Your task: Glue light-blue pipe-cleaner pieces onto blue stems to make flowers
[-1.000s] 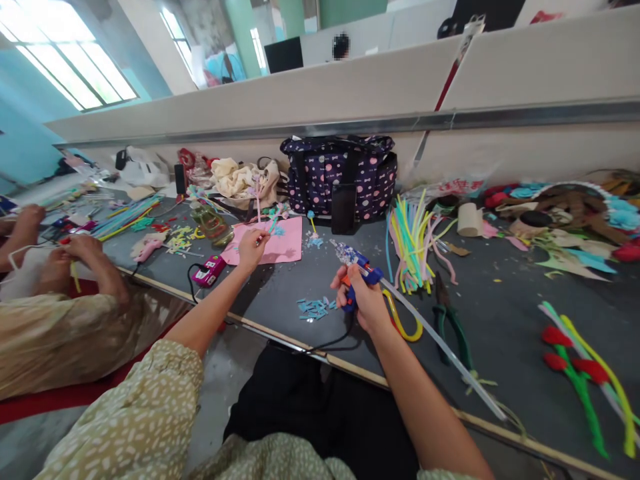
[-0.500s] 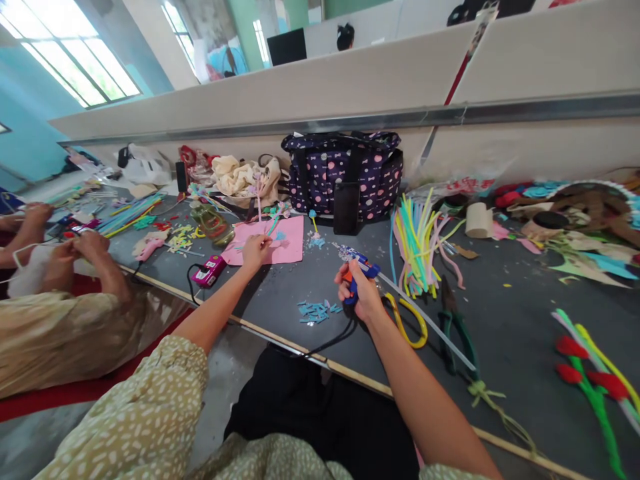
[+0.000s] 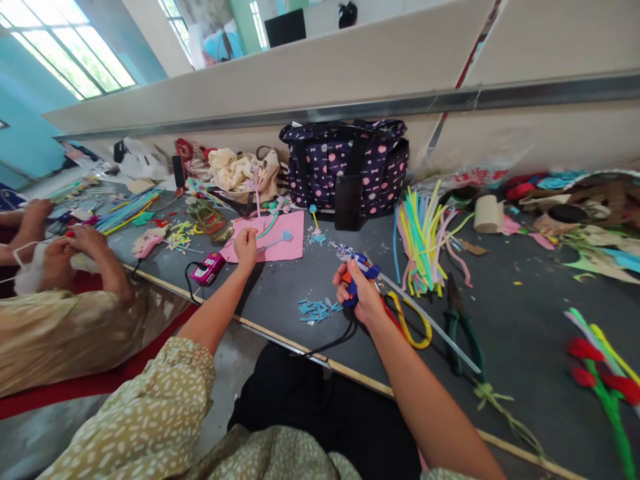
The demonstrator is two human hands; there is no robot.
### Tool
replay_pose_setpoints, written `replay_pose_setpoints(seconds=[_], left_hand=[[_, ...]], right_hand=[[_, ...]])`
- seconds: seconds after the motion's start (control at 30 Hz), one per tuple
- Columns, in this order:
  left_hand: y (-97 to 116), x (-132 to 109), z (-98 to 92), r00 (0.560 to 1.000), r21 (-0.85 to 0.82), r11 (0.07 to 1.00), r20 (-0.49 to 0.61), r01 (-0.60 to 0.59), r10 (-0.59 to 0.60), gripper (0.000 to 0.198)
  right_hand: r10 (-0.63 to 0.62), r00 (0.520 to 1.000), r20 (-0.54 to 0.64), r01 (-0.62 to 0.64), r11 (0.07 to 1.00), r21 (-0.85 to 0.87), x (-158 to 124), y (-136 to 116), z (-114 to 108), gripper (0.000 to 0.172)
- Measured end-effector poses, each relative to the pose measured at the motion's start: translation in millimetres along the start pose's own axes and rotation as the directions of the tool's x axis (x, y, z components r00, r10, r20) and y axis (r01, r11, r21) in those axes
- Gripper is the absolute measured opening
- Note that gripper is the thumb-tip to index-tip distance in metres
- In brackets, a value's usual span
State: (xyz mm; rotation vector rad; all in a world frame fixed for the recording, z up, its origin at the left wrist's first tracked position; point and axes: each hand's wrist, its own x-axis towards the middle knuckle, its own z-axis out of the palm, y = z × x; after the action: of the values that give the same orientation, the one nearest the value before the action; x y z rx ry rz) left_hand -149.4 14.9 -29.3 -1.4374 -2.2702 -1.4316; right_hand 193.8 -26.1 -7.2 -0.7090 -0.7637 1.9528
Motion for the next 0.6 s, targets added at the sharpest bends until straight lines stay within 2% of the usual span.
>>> replay_pose_setpoints(seconds=[0.07, 0.1, 0.23, 0.4, 0.6], left_hand=[[5.7, -3.4, 0.2, 0.999, -0.051, 0.999, -0.035, 0.003, -0.005, 0.034], [9.8, -5.3, 0.6, 0.997, -0.13, 0.992, -0.075, -0.004, -0.005, 0.041], [30.7, -14.9, 3.4, 0.989, -0.327, 0.941, -0.142, -0.086, 0.041, 0.056], [48.8, -35.3, 10.0, 0.991, -0.395, 0.91, -0.088, -0.126, 0.098, 0.058], [46.6, -55.8, 15.4, 0.974, -0.308, 0.93, 0.042, -0.199, 0.222, 0.056]], right_hand=[[0.002, 1.0, 0.002, -0.002, 1.0, -0.005, -0.4, -1.0, 0.4, 0.043], [0.003, 1.0, 0.004, -0.003, 1.0, -0.008, -0.8, -1.5, 0.6, 0.043], [-0.013, 1.0, -0.001, 0.013, 1.0, -0.023, -2.4, -3.2, 1.3, 0.044], [-0.03, 1.0, 0.005, 0.03, 0.998, -0.046, -3.6, -4.1, 1.5, 0.044], [-0.017, 1.0, 0.008, 0.017, 0.999, -0.045, -3.6, -3.7, 0.9, 0.043]])
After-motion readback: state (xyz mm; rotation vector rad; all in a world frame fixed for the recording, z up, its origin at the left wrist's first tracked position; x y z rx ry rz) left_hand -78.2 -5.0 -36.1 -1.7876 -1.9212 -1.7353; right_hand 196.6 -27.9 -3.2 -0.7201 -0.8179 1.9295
